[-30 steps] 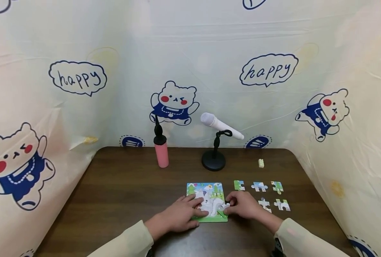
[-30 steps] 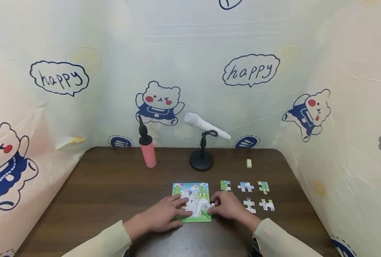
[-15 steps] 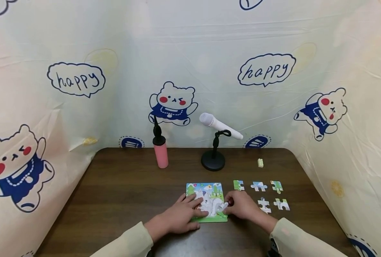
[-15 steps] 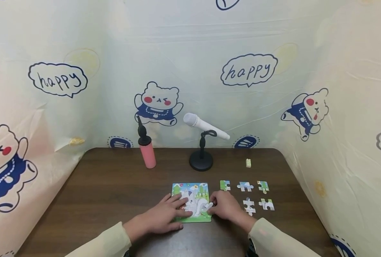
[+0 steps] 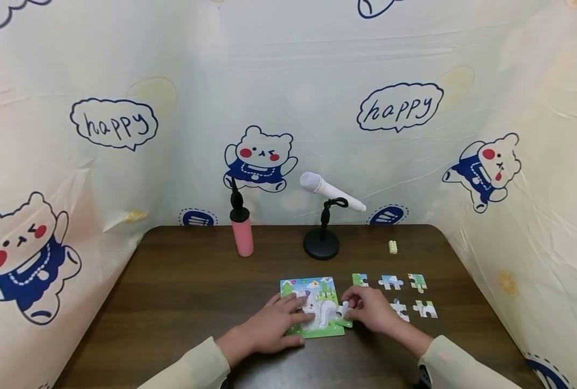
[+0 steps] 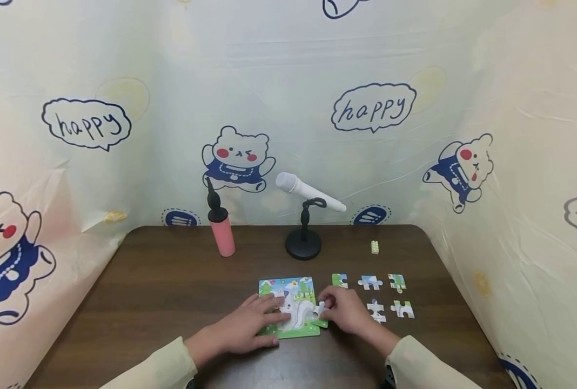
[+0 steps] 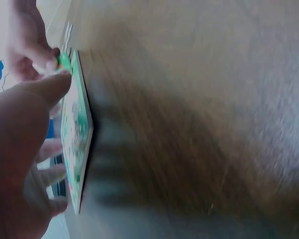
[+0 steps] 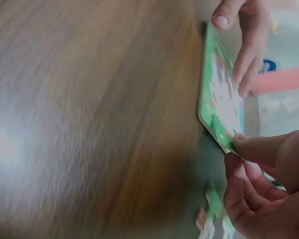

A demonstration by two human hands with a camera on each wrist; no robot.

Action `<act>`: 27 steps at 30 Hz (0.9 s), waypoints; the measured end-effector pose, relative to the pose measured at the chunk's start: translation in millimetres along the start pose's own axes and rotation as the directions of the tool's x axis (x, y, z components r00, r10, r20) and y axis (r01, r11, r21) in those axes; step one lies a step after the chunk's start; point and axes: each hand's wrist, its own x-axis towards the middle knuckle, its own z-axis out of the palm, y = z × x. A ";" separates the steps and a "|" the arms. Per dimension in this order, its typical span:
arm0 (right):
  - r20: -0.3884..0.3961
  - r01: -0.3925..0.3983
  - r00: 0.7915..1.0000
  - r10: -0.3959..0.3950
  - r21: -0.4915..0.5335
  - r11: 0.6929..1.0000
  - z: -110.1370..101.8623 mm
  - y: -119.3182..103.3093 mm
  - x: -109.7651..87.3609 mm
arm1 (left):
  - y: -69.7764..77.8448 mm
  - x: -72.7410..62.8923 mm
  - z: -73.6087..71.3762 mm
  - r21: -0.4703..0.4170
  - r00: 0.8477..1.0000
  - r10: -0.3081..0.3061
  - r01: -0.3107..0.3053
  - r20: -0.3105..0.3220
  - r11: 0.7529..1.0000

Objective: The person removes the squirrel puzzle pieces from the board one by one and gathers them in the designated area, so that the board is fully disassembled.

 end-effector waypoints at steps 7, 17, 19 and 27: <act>0.018 0.037 0.999 -0.038 0.079 0.996 -41.6 32.3 -21.6 | -25.3 4.7 2.0 0.042 0.967 -0.209 0.217 -0.148 0.975; 0.072 0.036 0.996 -0.048 0.156 0.987 -89.2 89.8 -69.3 | -48.9 0.8 -0.5 -0.036 0.975 -0.201 0.199 -0.096 0.979; 0.072 0.035 0.996 -0.048 0.170 0.985 -94.4 99.3 -77.9 | -50.3 0.8 -1.2 -0.043 0.976 -0.198 0.195 -0.088 0.980; 0.140 -0.095 0.988 0.061 0.251 0.963 -107.6 123.6 -104.7 | -50.6 2.1 -1.8 -0.048 0.974 -0.217 0.214 -0.064 0.976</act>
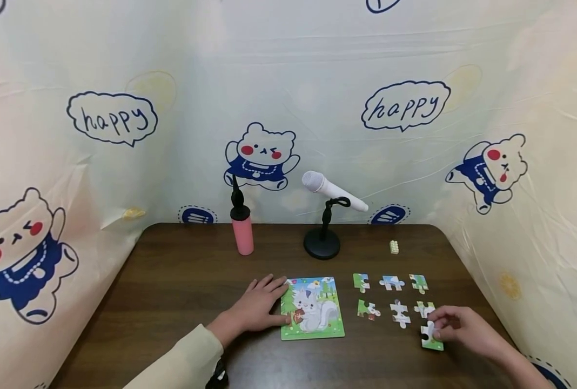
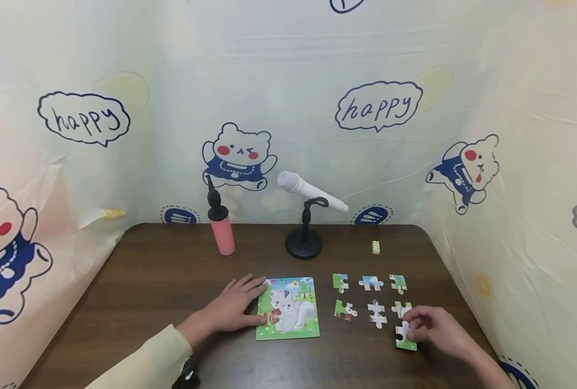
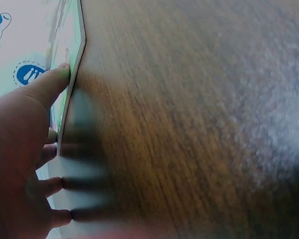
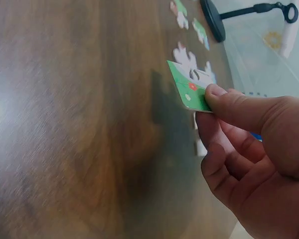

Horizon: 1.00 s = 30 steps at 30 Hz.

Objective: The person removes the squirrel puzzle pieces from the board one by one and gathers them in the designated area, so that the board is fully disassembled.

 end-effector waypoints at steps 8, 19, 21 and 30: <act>-0.031 -0.005 1.000 0.001 -0.124 0.992 1.2 13.1 -9.0 | 2.0 0.2 0.3 0.010 1.000 -0.007 0.007 0.006 1.000; -0.076 -0.092 0.994 0.077 -0.221 0.971 1.5 19.1 -6.5 | 1.5 1.1 -0.4 0.017 1.000 -0.014 0.013 0.016 1.000; -0.075 -0.096 0.994 0.080 -0.231 0.968 1.4 18.9 -5.2 | 1.9 0.7 -0.7 0.013 1.000 -0.015 0.015 0.016 1.000; -0.071 -0.155 0.987 0.142 -0.242 0.958 2.7 17.7 -2.3 | 3.0 0.0 -1.3 0.011 1.000 -0.010 0.010 0.014 1.000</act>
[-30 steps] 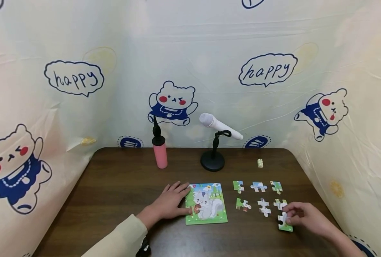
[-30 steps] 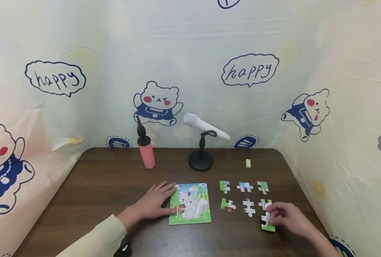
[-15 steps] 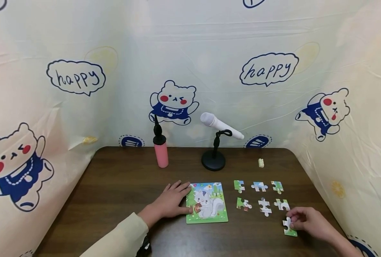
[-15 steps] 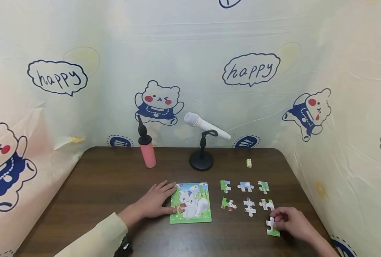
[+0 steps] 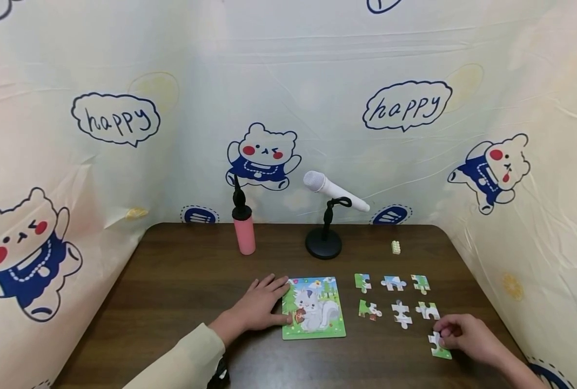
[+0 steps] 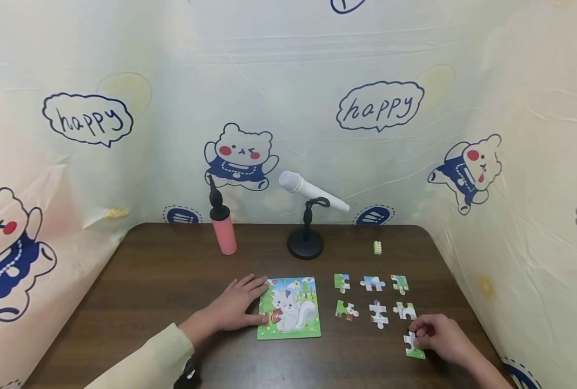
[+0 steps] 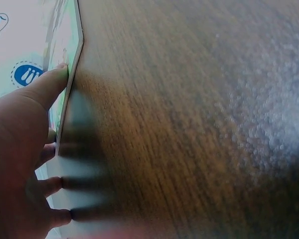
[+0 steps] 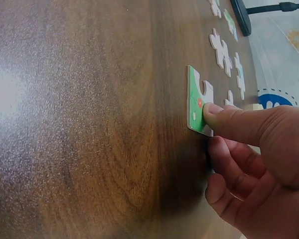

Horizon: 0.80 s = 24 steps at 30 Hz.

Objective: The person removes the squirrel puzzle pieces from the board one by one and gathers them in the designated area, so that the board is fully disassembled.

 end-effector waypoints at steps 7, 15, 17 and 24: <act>0.021 0.024 0.999 -0.024 0.005 1.000 -1.0 0.6 -1.0 | -1.0 0.1 1.3 0.005 1.000 0.006 -0.006 -0.004 1.000; -0.006 0.095 0.995 -0.095 -0.026 0.995 -7.8 -14.0 4.3 | -1.4 0.1 1.8 0.004 1.000 0.001 -0.001 -0.003 1.000; -0.025 0.115 0.993 -0.117 -0.046 0.992 -8.6 -24.3 10.7 | -1.6 0.0 1.4 0.007 1.000 0.002 -0.002 -0.003 1.000; -0.044 0.232 0.971 -0.237 -0.103 0.967 -1.1 -74.6 47.2 | 0.4 -0.9 -0.8 0.008 1.000 0.006 -0.006 -0.007 1.000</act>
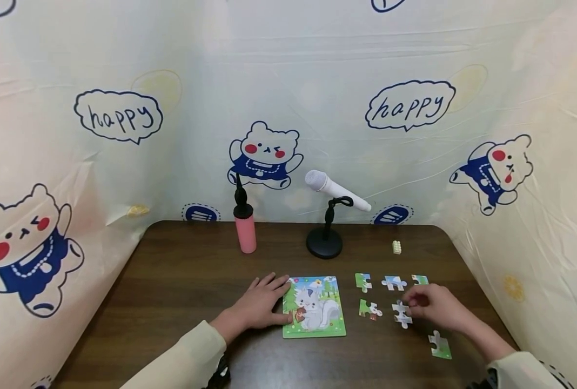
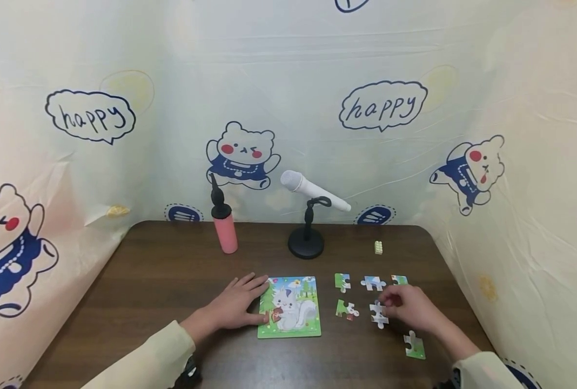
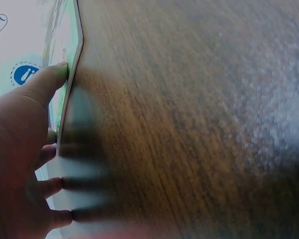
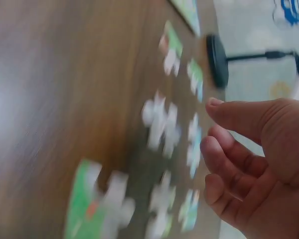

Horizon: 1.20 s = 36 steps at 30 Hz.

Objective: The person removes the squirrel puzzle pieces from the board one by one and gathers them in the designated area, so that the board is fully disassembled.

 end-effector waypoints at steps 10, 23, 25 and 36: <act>0.165 0.130 0.978 -0.132 0.023 0.991 41.9 -69.1 63.9 | 3.0 0.0 -2.6 0.009 1.000 -0.019 0.019 0.002 1.000; 0.223 0.206 0.955 -0.197 -0.017 0.979 100.4 -115.8 98.3 | 5.5 1.4 -0.8 0.021 0.999 -0.043 0.043 -0.002 0.999; 0.231 0.199 0.954 -0.191 -0.014 0.980 105.0 -119.6 100.4 | 5.8 0.7 -0.7 0.020 0.999 -0.042 0.043 -0.002 0.999; 0.227 0.186 0.959 -0.172 -0.044 0.982 117.5 -130.0 103.0 | 11.7 -0.9 -3.2 0.012 0.999 -0.043 0.044 -0.026 0.999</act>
